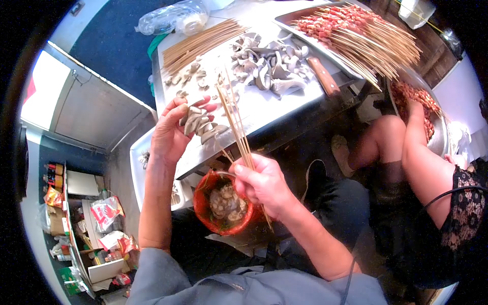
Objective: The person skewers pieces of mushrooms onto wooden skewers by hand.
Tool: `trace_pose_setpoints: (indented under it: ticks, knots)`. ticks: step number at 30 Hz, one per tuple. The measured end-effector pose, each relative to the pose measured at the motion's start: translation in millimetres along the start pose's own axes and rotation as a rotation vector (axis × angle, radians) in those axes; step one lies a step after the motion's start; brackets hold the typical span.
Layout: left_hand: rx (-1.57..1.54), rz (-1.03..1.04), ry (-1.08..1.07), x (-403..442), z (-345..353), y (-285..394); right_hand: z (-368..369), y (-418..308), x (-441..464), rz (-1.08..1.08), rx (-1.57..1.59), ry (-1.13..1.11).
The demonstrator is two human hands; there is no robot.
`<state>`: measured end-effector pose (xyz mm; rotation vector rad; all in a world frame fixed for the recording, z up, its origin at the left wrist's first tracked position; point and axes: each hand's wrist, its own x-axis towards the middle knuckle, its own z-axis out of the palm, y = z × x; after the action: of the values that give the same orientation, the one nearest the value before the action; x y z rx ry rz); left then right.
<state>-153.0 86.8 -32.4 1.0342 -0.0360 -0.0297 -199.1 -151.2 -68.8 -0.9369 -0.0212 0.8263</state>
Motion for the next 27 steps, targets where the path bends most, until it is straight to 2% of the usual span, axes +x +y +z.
trace_pose_setpoints:
  ticks: [1, 3, 7, 9, 13, 17, 20, 25, 27]
  knots:
    - [-0.022, -0.003, 0.047, -1.9, 2.9, -1.6, -0.4, 2.5, 2.1, 0.0, -0.001, 0.003]
    - [0.002, 0.035, 0.006, -5.5, 0.7, -13.6, 1.8, 9.2, 6.5, -0.283, -0.235, 0.14]
    - [0.114, 0.01, 0.094, -19.7, 18.8, -38.2, 12.2, 6.3, 6.3, -0.324, -0.21, 0.211]
    - [0.241, 0.078, 0.126, -23.6, 27.2, -45.5, 11.3, 13.4, 9.3, -0.376, -0.18, 0.206]
    - [0.316, 0.091, 0.152, -28.7, 30.0, -53.3, 8.5, 14.9, 10.5, -0.38, -0.293, 0.239]
    - [0.236, -0.045, 0.176, -28.6, 26.3, -46.9, 6.5, 9.8, 12.3, -0.349, -0.278, 0.216]
    - [0.223, 0.037, 0.04, -32.7, 25.5, -38.0, 10.6, 8.3, 11.2, -0.342, -0.195, 0.188]
    - [0.206, 0.178, 0.078, -33.3, 13.1, -17.9, 16.1, 14.0, 15.2, -0.352, -0.113, 0.086]
    - [0.553, 0.286, 0.21, -35.4, 14.9, -13.0, 16.7, 17.7, 20.0, -0.404, -0.228, 0.152]
